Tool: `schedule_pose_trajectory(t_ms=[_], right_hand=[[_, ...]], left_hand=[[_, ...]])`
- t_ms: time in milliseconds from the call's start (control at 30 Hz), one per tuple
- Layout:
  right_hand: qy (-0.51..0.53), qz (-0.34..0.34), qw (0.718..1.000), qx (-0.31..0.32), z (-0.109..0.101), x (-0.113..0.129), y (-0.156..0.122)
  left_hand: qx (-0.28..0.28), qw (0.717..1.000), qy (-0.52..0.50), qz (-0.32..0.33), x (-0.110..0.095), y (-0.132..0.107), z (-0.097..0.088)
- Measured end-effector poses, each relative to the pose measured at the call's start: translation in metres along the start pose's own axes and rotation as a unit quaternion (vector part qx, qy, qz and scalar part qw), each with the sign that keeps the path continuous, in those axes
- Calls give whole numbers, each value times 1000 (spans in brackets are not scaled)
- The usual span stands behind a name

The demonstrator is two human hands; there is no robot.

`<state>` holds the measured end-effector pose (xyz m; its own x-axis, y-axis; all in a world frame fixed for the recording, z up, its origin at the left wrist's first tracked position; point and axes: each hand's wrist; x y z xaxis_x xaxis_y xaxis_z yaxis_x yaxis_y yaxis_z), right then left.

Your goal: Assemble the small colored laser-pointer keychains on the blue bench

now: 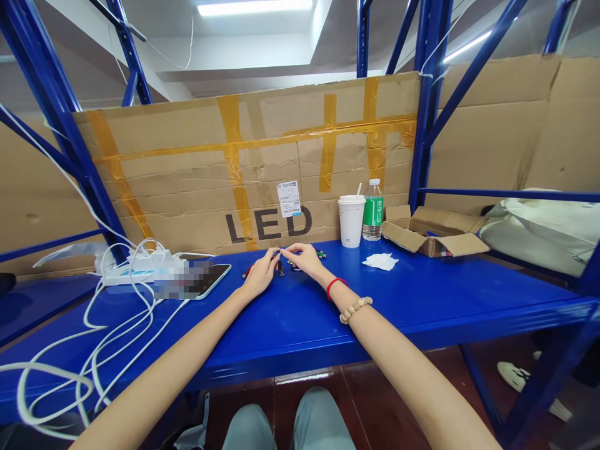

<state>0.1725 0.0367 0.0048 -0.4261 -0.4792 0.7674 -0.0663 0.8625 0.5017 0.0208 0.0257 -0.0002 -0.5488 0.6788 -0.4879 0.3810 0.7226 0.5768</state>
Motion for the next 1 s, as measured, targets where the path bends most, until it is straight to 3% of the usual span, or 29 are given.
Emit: schedule_pose_trajectory(t_ms=[500, 1000], right_hand=[[91, 36, 995, 2, 1, 5, -3], [56, 17, 998, 8, 3, 4, -3]], left_hand=[[5, 1000, 12, -1, -5, 0, -4], [22, 1000, 22, 0, -3, -2, -4]])
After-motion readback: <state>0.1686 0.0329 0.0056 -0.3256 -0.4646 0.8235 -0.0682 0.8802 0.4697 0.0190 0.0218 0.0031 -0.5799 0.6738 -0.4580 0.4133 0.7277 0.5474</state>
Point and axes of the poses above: each hand's wrist, its own y-axis towards the middle knuckle, its own z-axis out of the palm, x = y × z, and after that the axes turned 12 degrees about -y, right-handed
